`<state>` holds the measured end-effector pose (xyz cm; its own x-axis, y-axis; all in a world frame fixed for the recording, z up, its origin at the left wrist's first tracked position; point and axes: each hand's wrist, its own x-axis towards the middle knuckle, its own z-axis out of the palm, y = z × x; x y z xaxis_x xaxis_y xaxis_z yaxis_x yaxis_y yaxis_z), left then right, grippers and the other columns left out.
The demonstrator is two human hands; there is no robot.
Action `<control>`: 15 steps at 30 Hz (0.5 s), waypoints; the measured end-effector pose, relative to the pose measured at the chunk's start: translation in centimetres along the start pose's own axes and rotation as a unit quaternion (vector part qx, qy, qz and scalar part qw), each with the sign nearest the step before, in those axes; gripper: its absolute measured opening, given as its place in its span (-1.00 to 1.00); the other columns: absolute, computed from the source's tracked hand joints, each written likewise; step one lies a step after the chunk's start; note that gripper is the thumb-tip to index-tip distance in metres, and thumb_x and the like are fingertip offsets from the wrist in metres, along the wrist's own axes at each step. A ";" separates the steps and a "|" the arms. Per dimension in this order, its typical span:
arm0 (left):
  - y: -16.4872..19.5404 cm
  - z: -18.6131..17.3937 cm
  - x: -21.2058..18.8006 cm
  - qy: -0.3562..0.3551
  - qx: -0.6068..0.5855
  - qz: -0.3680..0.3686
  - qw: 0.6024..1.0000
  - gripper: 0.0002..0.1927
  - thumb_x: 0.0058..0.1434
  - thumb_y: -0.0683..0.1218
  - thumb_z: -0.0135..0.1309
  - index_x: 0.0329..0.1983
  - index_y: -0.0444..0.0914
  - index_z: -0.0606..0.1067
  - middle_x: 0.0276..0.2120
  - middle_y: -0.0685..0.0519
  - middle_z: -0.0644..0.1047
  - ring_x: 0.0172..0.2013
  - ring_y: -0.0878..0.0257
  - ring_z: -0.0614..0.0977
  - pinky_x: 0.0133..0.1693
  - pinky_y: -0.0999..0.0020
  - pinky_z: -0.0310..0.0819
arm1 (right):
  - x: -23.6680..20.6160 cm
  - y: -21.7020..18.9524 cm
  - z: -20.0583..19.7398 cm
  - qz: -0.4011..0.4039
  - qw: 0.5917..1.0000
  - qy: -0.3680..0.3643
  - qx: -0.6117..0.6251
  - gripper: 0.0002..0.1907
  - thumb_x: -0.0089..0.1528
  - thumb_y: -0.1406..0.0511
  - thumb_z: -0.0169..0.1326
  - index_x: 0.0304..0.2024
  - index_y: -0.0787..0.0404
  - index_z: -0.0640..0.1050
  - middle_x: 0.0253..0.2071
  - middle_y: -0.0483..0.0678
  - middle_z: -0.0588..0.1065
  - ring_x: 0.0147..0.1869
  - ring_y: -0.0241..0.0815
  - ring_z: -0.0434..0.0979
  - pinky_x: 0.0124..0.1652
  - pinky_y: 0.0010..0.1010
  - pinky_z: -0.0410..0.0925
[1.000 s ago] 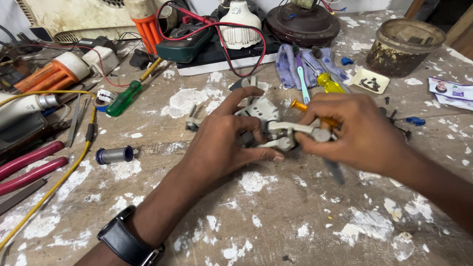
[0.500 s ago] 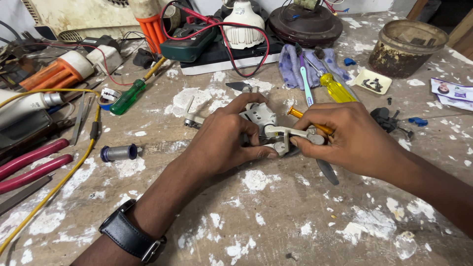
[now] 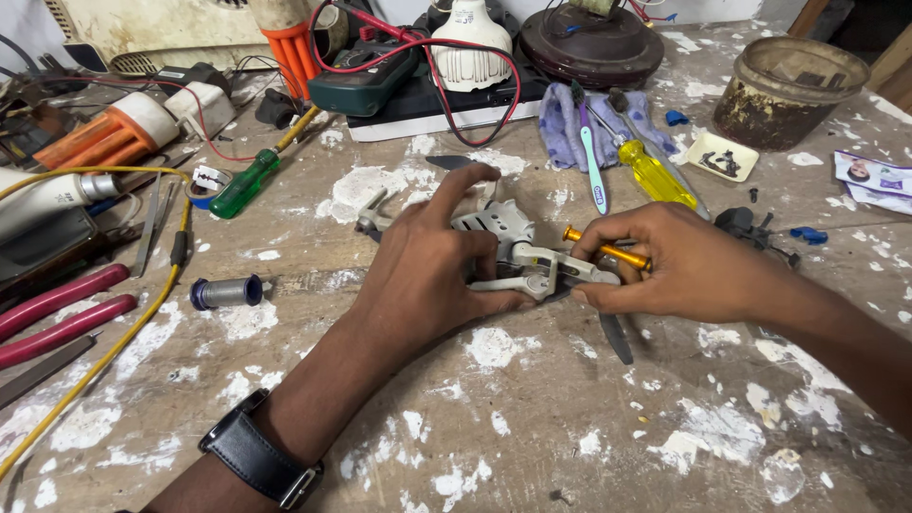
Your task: The person disassembles a small white quadcopter drone on a cluttered workbench. They hold the drone body, use an orange-handled screwdriver to remove screws from the shell, pry at the casing, and finally lift off the top cover to expose the internal circuit board and components.
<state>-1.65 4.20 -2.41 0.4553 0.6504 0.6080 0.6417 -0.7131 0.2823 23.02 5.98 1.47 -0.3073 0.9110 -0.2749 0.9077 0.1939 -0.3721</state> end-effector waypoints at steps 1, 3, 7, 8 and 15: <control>0.0 0.0 -0.1 0.007 0.022 0.014 1.000 -0.61 -0.31 0.08 0.53 -0.67 -0.24 0.58 0.25 -0.16 0.37 -0.01 -0.10 0.61 0.05 -0.08 0.44 | 0.0 0.0 0.2 -0.010 1.000 0.015 0.017 -0.54 0.09 0.04 0.37 -0.02 0.04 0.64 -0.63 -0.02 0.45 -0.52 -0.24 0.39 -0.41 -0.30 0.22; 0.2 0.1 -0.2 0.032 0.027 0.042 0.998 -0.61 -0.33 0.09 0.52 -0.62 -0.24 0.60 0.26 -0.20 0.35 0.15 -0.18 0.49 0.12 -0.12 0.34 | -0.1 0.1 0.8 -0.029 0.997 0.046 0.052 -0.56 0.07 0.06 0.37 -0.07 0.09 0.66 -0.61 -0.04 0.47 -0.51 -0.26 0.39 -0.42 -0.31 0.25; 0.5 0.7 -0.3 0.026 0.045 0.057 0.997 -0.67 -0.24 0.04 0.48 -0.47 -0.20 0.67 0.27 -0.18 0.36 0.29 -0.17 0.38 0.21 -0.18 0.20 | 0.3 0.4 1.5 -0.083 0.986 0.084 0.117 -0.70 0.10 0.17 0.28 -0.17 0.14 0.68 -0.51 -0.14 0.63 -0.43 -0.33 0.60 -0.33 -0.40 0.43; 0.4 0.7 -0.2 0.012 0.024 0.034 0.999 -0.68 -0.20 0.03 0.46 -0.43 -0.21 0.67 0.29 -0.16 0.36 0.28 -0.14 0.39 0.22 -0.16 0.21 | 0.3 0.5 1.5 -0.088 0.984 0.097 0.123 -0.73 0.11 0.19 0.26 -0.20 0.17 0.67 -0.50 -0.13 0.63 -0.42 -0.33 0.60 -0.32 -0.40 0.43; 0.2 1.3 -0.3 0.015 0.061 0.016 0.998 -0.69 -0.04 0.02 0.40 -0.24 -0.17 0.69 0.30 -0.14 0.34 0.34 -0.11 0.31 0.30 -0.26 0.13 | 0.5 1.3 1.4 -0.105 0.970 0.211 0.060 -0.78 0.18 0.20 0.26 -0.27 0.23 0.65 -0.53 -0.04 0.60 -0.47 -0.27 0.55 -0.39 -0.32 0.38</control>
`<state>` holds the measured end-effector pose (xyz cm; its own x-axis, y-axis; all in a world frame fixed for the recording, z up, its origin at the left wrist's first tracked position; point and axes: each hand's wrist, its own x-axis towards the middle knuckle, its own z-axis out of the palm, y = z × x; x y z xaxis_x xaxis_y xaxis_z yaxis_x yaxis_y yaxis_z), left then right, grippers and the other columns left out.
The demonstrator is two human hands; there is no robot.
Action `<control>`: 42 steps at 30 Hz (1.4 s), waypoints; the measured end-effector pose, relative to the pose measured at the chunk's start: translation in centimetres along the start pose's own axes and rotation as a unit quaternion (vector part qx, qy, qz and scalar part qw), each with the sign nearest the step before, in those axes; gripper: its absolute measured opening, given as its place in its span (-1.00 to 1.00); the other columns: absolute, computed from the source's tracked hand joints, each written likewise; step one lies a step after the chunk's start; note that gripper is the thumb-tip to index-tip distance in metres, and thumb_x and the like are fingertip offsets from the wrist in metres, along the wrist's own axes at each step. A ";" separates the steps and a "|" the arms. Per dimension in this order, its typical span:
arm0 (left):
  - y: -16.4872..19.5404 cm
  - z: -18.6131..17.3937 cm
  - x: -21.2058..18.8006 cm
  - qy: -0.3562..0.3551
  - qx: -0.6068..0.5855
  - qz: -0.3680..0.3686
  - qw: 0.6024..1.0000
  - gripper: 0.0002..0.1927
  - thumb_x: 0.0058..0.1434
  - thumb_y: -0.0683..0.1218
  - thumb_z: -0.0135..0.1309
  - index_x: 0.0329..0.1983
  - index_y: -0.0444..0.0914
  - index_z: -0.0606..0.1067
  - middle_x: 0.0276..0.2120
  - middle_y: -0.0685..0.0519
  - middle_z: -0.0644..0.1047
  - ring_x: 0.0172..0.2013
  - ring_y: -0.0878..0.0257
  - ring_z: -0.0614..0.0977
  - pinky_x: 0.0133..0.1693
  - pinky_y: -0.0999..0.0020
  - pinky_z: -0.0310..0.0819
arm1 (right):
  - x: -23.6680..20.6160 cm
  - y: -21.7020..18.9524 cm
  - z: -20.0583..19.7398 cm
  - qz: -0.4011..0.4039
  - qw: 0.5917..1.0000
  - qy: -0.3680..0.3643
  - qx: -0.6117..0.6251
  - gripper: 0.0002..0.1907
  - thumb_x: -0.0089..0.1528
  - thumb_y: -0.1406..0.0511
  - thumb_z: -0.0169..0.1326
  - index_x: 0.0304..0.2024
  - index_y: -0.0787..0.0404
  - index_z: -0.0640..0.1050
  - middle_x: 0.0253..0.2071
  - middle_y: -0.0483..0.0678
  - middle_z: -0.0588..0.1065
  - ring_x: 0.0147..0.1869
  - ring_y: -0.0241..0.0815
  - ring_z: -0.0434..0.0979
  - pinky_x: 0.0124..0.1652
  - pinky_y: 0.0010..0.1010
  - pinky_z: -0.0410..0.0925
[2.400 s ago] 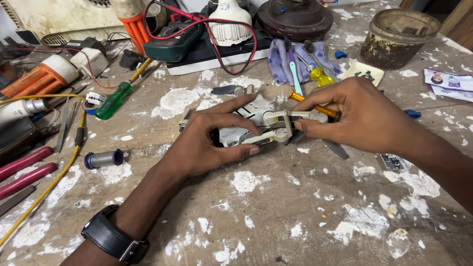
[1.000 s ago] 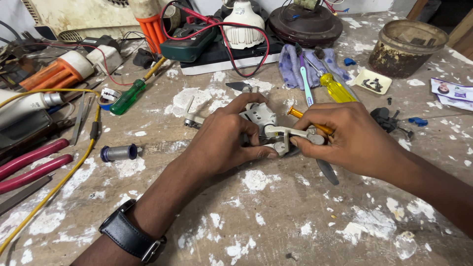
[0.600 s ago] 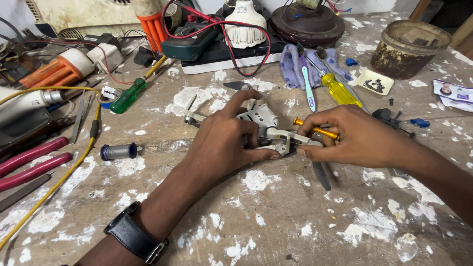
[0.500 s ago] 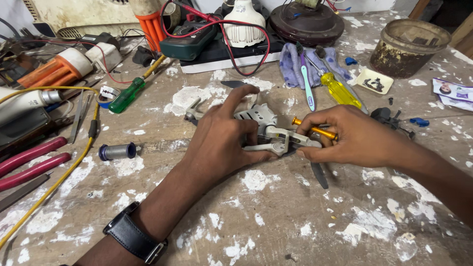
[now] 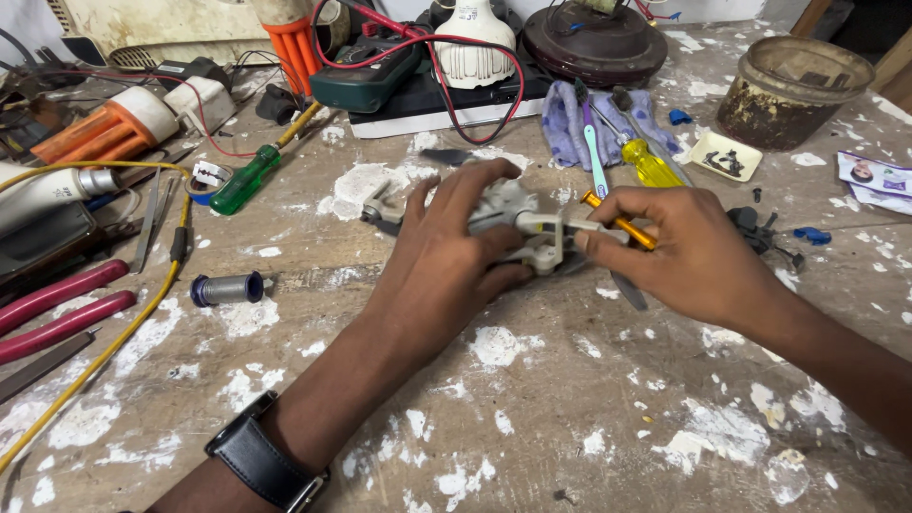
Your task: The person disassembles a small white quadcopter drone on a cluttered workbench. They hold the drone body, use an orange-handled screwdriver to remove screws from the shell, pry at the casing, and finally lift off the top cover to expose the internal circuit board and components.
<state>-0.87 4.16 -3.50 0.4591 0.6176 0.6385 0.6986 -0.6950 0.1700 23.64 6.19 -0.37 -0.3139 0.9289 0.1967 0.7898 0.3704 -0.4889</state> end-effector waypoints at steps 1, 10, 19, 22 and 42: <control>0.2 0.2 0.1 0.013 0.049 0.022 0.998 -0.70 -0.04 0.03 0.40 -0.24 -0.15 0.70 0.29 -0.15 0.35 0.37 -0.13 0.28 0.31 -0.33 0.07 | 0.1 0.2 0.0 0.004 1.000 -0.003 0.008 -0.80 0.19 0.21 0.24 -0.30 0.23 0.65 -0.53 -0.04 0.60 -0.47 -0.27 0.55 -0.38 -0.33 0.39; -0.6 -0.4 -0.2 0.142 0.008 -0.032 0.989 -0.54 -0.09 0.03 0.51 -0.13 -0.20 0.66 0.26 -0.11 0.38 0.35 -0.14 0.32 0.30 -0.16 0.18 | 0.8 1.9 -0.8 -0.041 0.991 0.017 0.125 -0.79 0.31 0.28 0.08 -0.35 0.30 0.57 -0.29 -0.06 0.63 -0.29 -0.37 0.57 -0.31 -0.41 0.43; -0.7 0.0 -0.4 0.097 -0.048 -0.073 0.991 -0.44 -0.03 -0.06 0.45 0.06 -0.28 0.58 0.08 -0.12 0.56 0.09 -0.03 0.57 0.11 0.05 0.47 | 0.0 0.6 -0.6 0.058 0.966 -0.018 0.253 -0.76 0.33 0.31 0.01 -0.37 0.36 0.53 -0.47 0.02 0.47 -0.63 -0.35 0.22 -0.63 -0.49 0.14; -0.7 0.3 -0.4 0.117 -0.073 -0.067 0.988 -0.46 0.06 -0.06 0.41 0.11 -0.28 0.57 0.17 -0.16 0.54 0.17 -0.01 0.56 0.17 0.07 0.49 | 0.1 0.5 -0.7 0.072 0.960 -0.018 0.269 -0.75 0.34 0.31 0.00 -0.38 0.36 0.52 -0.47 0.04 0.47 -0.65 -0.36 0.21 -0.65 -0.50 0.12; -1.4 -0.1 -0.5 0.227 0.025 -0.027 0.973 -0.60 0.26 -0.23 0.32 0.16 -0.19 0.55 0.30 -0.10 0.41 0.41 -0.16 0.36 0.31 -0.09 0.48 | -0.5 1.7 -1.6 -0.335 0.919 0.205 -0.025 -0.54 0.40 0.05 -0.09 0.01 0.32 0.53 -0.31 -0.01 0.43 -0.42 -0.33 0.39 -0.51 -0.49 0.28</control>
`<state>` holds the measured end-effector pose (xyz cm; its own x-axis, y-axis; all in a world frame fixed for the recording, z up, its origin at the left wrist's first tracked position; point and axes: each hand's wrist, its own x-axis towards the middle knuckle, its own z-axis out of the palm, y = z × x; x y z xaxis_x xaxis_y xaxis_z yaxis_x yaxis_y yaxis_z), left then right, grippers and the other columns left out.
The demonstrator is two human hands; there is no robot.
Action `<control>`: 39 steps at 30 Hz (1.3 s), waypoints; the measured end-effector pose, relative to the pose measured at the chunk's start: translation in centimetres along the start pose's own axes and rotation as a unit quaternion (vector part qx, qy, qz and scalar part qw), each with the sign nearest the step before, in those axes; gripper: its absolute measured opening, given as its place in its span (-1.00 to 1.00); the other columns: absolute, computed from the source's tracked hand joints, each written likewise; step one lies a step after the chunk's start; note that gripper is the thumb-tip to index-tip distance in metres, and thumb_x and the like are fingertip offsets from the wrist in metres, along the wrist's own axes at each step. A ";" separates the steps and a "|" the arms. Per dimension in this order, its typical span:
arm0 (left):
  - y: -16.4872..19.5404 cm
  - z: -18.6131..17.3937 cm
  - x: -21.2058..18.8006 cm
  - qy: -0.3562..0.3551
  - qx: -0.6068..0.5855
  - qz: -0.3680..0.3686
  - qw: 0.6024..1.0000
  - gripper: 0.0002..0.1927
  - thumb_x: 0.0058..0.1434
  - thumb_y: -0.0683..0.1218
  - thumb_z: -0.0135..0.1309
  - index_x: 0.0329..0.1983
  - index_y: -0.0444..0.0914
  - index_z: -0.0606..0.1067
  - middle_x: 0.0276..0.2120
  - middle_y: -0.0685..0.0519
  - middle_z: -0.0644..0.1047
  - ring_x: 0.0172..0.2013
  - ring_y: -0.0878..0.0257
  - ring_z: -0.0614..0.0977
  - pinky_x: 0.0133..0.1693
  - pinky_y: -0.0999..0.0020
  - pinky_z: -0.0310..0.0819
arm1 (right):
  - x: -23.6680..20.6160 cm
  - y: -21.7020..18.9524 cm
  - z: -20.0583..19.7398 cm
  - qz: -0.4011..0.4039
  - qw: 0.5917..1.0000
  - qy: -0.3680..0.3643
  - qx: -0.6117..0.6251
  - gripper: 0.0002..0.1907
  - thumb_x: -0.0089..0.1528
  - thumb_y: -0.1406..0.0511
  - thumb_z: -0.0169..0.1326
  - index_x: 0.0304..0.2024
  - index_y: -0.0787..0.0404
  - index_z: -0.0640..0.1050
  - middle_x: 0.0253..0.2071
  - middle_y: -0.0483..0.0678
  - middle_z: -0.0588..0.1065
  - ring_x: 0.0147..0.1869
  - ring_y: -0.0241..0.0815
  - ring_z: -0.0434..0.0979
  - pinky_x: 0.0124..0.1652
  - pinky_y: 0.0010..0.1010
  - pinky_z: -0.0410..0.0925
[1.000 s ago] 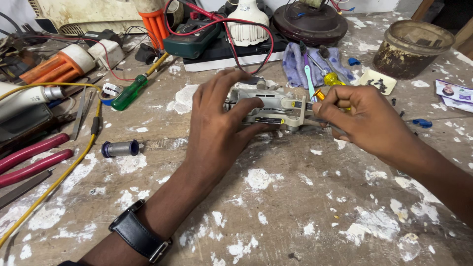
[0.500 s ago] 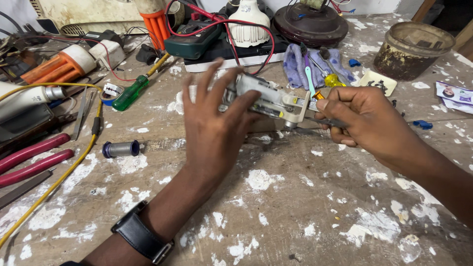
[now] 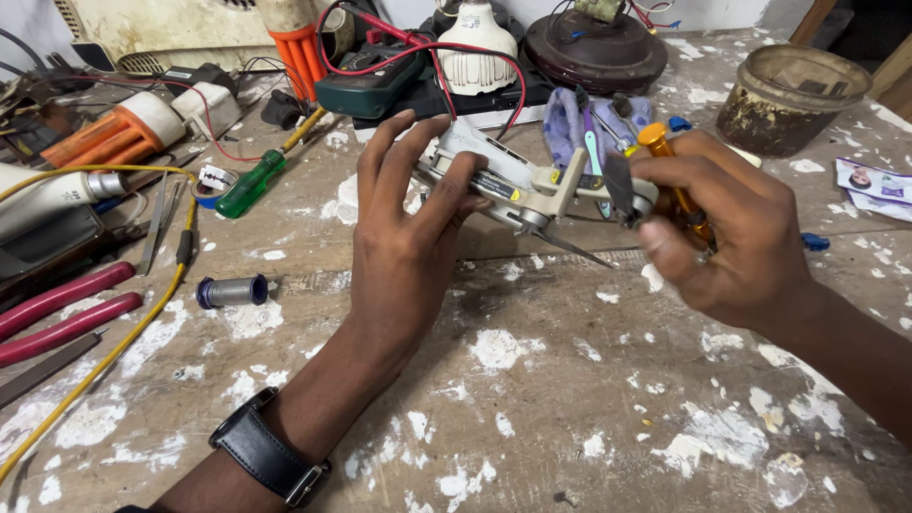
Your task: The person disassembles a small white quadcopter drone on a cluttered workbench. They hold the drone body, use an orange-handled screwdriver to remove screws from the shell, pry at the casing, and finally lift off the top cover to expose the internal circuit board and components.
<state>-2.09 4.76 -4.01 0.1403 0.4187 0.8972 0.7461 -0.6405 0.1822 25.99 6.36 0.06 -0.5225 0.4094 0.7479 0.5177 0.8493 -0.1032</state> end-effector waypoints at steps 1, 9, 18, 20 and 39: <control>-0.1 0.2 0.0 -0.001 -0.002 -0.005 1.000 -0.61 0.28 -0.22 0.31 0.17 -0.18 0.55 0.31 -0.09 0.41 0.42 -0.15 0.35 0.33 -0.11 0.48 | 0.0 -0.2 -0.1 -0.017 1.000 -0.002 -0.006 -0.51 0.35 0.05 0.01 0.03 0.36 0.53 -0.31 0.02 0.43 -0.40 -0.32 0.41 -0.51 -0.51 0.31; 1.0 1.0 0.2 -0.069 0.020 0.085 0.994 -0.49 0.26 -0.17 0.30 0.26 0.02 0.49 0.36 -0.02 0.37 0.46 -0.10 0.22 0.39 -0.55 -0.14 | 0.3 -1.6 -0.8 -0.014 0.998 0.002 -0.060 -0.54 0.11 0.14 0.40 -0.10 0.33 0.63 -0.33 -0.04 0.51 -0.41 -0.37 0.47 -0.49 -0.51 0.30; 3.0 0.8 0.5 -0.092 -0.038 0.075 0.992 -0.42 0.12 0.04 0.39 0.18 -0.11 0.45 0.34 -0.03 0.30 0.46 -0.11 0.13 0.34 -0.71 -0.46 | -0.1 -3.0 -0.5 0.009 0.999 0.017 -0.035 -0.56 0.11 0.17 0.41 -0.08 0.29 0.63 -0.32 -0.09 0.52 -0.40 -0.41 0.48 -0.53 -0.59 0.29; 3.2 0.8 0.2 -0.092 -0.050 0.056 0.993 -0.47 0.14 -0.03 0.35 0.16 -0.13 0.44 0.36 -0.05 0.30 0.50 -0.13 0.09 0.38 -0.67 -0.40 | -0.2 -3.0 -0.4 0.006 0.999 0.014 -0.049 -0.53 0.05 0.16 0.43 -0.11 0.31 0.63 -0.39 -0.08 0.50 -0.46 -0.38 0.45 -0.53 -0.51 0.27; 2.6 0.1 1.0 0.038 -0.152 -0.027 0.987 -0.77 0.63 -0.05 -0.13 0.24 -0.22 0.36 0.14 -0.04 0.52 0.19 0.11 0.61 0.21 0.15 0.61 | 1.0 -3.1 0.4 -0.057 0.998 0.007 0.033 -0.78 0.20 0.61 0.15 -0.16 0.30 0.59 -0.16 0.14 0.63 -0.19 -0.18 0.70 -0.38 -0.56 0.44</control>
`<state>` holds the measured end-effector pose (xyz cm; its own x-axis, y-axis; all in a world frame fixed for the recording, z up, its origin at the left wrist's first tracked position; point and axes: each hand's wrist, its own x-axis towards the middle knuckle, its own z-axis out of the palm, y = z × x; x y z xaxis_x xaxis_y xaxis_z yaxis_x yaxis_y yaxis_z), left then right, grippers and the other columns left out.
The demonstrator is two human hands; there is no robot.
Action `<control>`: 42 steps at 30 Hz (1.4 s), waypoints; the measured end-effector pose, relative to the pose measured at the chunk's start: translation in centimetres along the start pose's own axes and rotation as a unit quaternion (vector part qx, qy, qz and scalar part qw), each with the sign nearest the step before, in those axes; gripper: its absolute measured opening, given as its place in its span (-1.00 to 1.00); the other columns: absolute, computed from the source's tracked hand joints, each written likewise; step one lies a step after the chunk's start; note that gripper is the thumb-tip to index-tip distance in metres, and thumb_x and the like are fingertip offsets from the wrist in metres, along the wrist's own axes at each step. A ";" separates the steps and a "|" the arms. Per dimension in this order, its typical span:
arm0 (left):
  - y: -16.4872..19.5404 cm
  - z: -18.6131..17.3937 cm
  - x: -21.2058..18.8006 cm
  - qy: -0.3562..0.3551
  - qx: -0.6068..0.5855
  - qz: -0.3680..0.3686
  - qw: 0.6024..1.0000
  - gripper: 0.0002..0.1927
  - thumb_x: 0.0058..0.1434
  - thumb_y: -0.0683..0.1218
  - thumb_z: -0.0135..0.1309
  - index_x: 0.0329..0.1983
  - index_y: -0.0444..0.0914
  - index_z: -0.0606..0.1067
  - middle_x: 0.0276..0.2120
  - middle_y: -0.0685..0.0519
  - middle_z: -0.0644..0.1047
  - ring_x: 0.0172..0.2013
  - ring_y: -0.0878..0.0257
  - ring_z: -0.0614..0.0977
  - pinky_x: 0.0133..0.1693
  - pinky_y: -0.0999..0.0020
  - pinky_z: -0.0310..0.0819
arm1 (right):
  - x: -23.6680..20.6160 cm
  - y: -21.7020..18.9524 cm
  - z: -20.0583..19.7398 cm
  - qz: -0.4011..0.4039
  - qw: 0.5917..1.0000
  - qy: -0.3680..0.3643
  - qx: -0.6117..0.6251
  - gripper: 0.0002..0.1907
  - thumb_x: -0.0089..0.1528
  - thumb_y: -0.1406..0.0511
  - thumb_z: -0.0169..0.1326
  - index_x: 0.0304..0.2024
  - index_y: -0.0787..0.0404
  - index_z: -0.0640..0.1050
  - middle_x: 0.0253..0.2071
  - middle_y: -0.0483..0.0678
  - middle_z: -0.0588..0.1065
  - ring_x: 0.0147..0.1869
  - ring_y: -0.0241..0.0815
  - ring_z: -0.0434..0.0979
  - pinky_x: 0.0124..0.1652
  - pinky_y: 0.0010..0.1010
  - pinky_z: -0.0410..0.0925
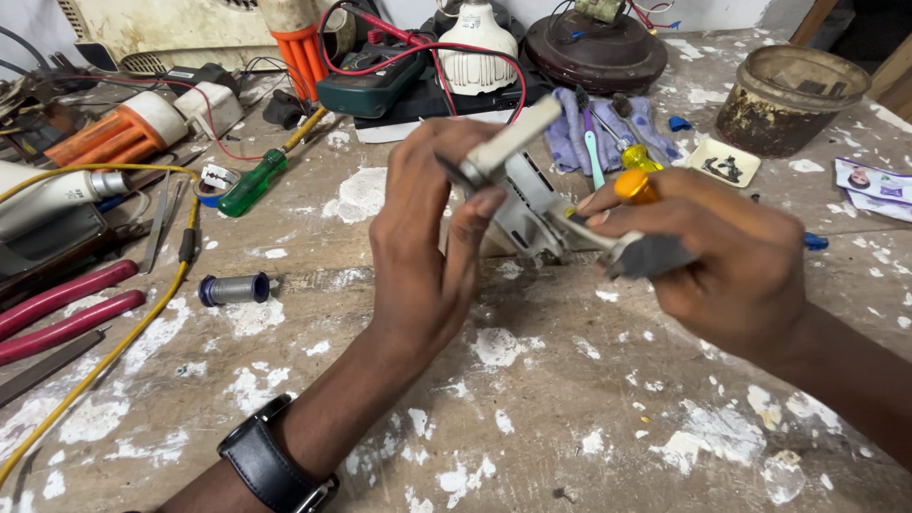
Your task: The person disassembles a small white quadcopter drone on a cluttered workbench. They hold the drone body, use an orange-handled screwdriver to remove screws from the shell, pry at the casing, and finally lift off the top cover to expose the internal circuit board and components.
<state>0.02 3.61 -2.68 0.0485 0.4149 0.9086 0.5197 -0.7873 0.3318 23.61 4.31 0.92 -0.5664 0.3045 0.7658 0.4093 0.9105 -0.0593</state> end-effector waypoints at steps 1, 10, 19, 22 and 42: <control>-0.2 0.0 0.1 0.005 -0.012 -0.018 1.000 -0.75 0.62 -0.06 -0.13 0.27 -0.21 0.35 0.13 -0.03 0.50 0.16 0.13 0.60 0.17 0.17 0.62 | -0.1 0.0 -0.1 0.008 1.000 0.005 0.008 -0.77 0.21 0.60 0.15 -0.13 0.30 0.57 -0.16 0.13 0.62 -0.16 -0.16 0.70 -0.31 -0.53 0.50; -0.6 0.4 0.3 -0.018 -0.229 -0.145 0.962 -0.26 0.45 -0.12 0.18 0.54 -0.20 0.04 0.30 -0.05 0.24 0.25 0.18 0.51 0.22 0.26 0.58 | -0.3 -0.4 -0.3 -0.022 1.000 -0.009 0.007 -0.72 0.12 0.37 0.31 -0.14 0.28 0.56 -0.21 0.11 0.61 -0.10 -0.06 0.71 -0.22 -0.40 0.53; 0.0 0.9 -0.2 -0.145 -0.399 -0.196 0.884 0.42 -0.05 -0.26 0.47 0.59 -0.04 -0.34 0.51 -0.26 0.01 0.46 -0.07 0.25 0.29 -0.06 0.34 | -0.4 -0.5 -0.4 -0.018 1.000 0.006 -0.003 -0.76 0.20 0.43 0.25 -0.10 0.29 0.54 -0.16 0.10 0.59 -0.02 -0.04 0.69 -0.10 -0.36 0.60; 0.3 1.4 -0.7 -0.139 -0.292 -0.200 0.925 0.39 -0.06 -0.24 0.51 0.56 -0.12 -0.29 0.44 -0.20 0.16 0.41 -0.04 0.36 0.16 0.01 0.52 | -0.4 -0.5 -0.5 -0.010 1.000 0.024 0.003 -0.82 0.20 0.54 0.13 -0.16 0.31 0.51 -0.18 0.12 0.58 -0.06 -0.03 0.68 -0.11 -0.33 0.59; 0.4 0.1 0.3 -0.119 -0.291 -0.230 0.921 0.35 -0.22 -0.16 0.54 0.54 -0.44 -0.07 0.47 -0.26 0.18 0.30 0.00 0.52 -0.04 0.25 0.67 | -0.2 0.9 -0.8 -0.028 0.996 -0.053 0.061 -0.58 0.05 0.28 0.35 -0.13 0.30 0.49 -0.04 0.13 0.54 0.07 -0.02 0.63 -0.05 -0.29 0.54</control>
<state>0.35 3.48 -2.27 0.1590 0.7989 0.5801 -0.0101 -0.5862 0.8101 24.67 4.85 1.17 -0.6605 0.2735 0.6992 0.2881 0.9523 -0.1004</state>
